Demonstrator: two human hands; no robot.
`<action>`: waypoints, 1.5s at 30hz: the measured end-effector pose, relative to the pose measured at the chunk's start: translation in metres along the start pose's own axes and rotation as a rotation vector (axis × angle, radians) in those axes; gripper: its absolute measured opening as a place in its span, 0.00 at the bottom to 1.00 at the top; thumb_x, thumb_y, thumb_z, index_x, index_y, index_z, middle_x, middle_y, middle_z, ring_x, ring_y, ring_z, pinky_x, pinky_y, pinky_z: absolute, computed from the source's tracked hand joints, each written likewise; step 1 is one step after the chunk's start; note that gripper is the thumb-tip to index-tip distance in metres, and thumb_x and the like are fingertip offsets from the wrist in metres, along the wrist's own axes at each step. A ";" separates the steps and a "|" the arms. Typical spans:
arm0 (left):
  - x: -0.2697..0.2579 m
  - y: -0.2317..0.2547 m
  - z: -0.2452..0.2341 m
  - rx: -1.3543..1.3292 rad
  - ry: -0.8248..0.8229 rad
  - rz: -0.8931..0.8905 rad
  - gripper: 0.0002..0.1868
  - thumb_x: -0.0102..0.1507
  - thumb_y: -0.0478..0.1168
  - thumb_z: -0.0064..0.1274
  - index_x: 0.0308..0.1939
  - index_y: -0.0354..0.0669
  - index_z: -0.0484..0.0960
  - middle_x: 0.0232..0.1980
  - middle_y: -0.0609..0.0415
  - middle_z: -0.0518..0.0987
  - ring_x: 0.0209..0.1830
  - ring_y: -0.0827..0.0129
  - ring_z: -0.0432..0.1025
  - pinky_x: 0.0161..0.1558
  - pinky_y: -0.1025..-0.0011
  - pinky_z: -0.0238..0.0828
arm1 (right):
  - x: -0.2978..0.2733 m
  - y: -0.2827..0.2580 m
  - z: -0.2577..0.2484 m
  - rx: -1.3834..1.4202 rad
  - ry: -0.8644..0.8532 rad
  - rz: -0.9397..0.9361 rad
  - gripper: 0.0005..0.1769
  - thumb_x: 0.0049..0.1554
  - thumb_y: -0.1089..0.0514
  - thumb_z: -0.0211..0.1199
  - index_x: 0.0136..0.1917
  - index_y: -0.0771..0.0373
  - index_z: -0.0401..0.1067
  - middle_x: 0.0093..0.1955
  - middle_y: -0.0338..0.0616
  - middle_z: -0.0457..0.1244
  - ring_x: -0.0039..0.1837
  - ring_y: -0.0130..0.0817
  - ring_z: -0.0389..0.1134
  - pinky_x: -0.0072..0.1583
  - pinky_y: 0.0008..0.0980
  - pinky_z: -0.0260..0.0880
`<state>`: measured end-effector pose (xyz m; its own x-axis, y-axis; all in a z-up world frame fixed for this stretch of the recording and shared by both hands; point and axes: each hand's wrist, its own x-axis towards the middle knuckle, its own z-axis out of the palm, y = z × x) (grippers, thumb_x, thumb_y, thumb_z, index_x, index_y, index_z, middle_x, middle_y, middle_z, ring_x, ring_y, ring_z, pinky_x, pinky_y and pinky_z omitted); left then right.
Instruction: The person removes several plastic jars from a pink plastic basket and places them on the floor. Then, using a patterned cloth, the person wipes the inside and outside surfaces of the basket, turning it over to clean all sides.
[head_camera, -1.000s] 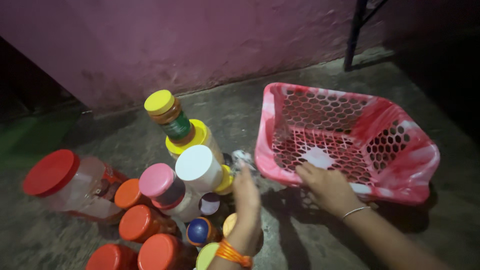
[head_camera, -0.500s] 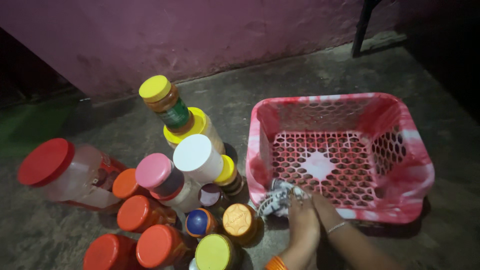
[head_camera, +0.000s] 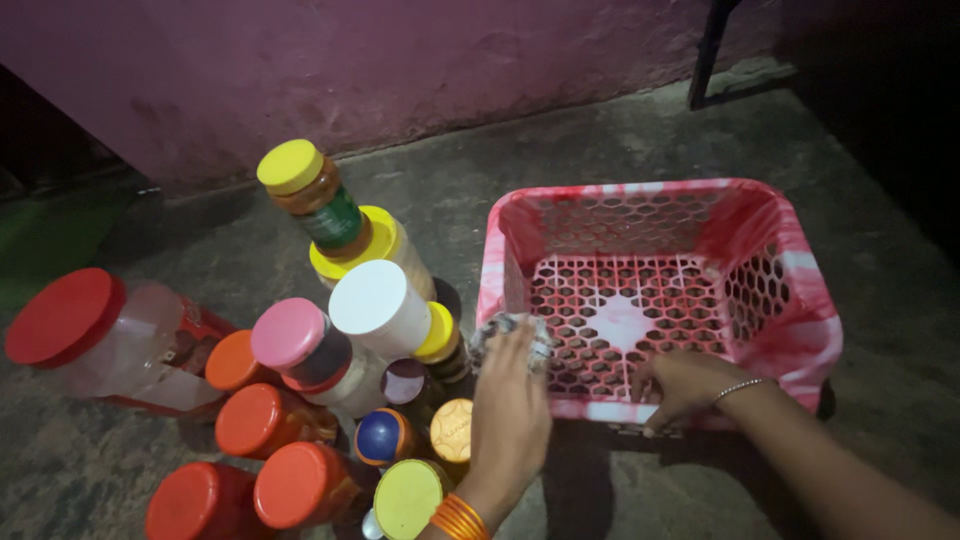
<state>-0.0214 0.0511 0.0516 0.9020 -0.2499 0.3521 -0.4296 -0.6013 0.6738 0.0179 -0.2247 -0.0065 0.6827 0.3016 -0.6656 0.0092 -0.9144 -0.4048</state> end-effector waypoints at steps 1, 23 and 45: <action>-0.010 -0.001 0.002 0.035 -0.051 0.074 0.30 0.64 0.37 0.43 0.71 0.28 0.70 0.68 0.28 0.71 0.72 0.37 0.60 0.71 0.54 0.52 | 0.003 0.004 0.004 -0.017 -0.009 0.013 0.37 0.34 0.44 0.82 0.57 0.50 0.78 0.49 0.41 0.74 0.52 0.35 0.77 0.54 0.36 0.75; -0.048 -0.040 -0.011 0.131 -0.077 -0.363 0.20 0.65 0.39 0.53 0.59 0.36 0.73 0.57 0.35 0.76 0.59 0.41 0.71 0.57 0.53 0.68 | 0.002 -0.109 0.078 -0.247 0.627 -0.326 0.32 0.53 0.43 0.66 0.64 0.63 0.66 0.53 0.51 0.65 0.56 0.49 0.67 0.59 0.49 0.66; 0.004 -0.065 0.014 0.049 -0.132 -0.738 0.22 0.56 0.43 0.67 0.48 0.36 0.79 0.39 0.39 0.83 0.43 0.46 0.78 0.46 0.55 0.73 | -0.068 0.123 0.098 -0.496 0.835 -0.191 0.31 0.47 0.49 0.61 0.64 0.57 0.70 0.60 0.47 0.66 0.64 0.44 0.65 0.71 0.48 0.61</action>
<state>0.0104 0.0785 -0.0003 0.9540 0.1437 -0.2630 0.2882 -0.6802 0.6740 -0.0990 -0.3310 -0.0724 0.9320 0.3430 0.1171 0.3479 -0.9372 -0.0237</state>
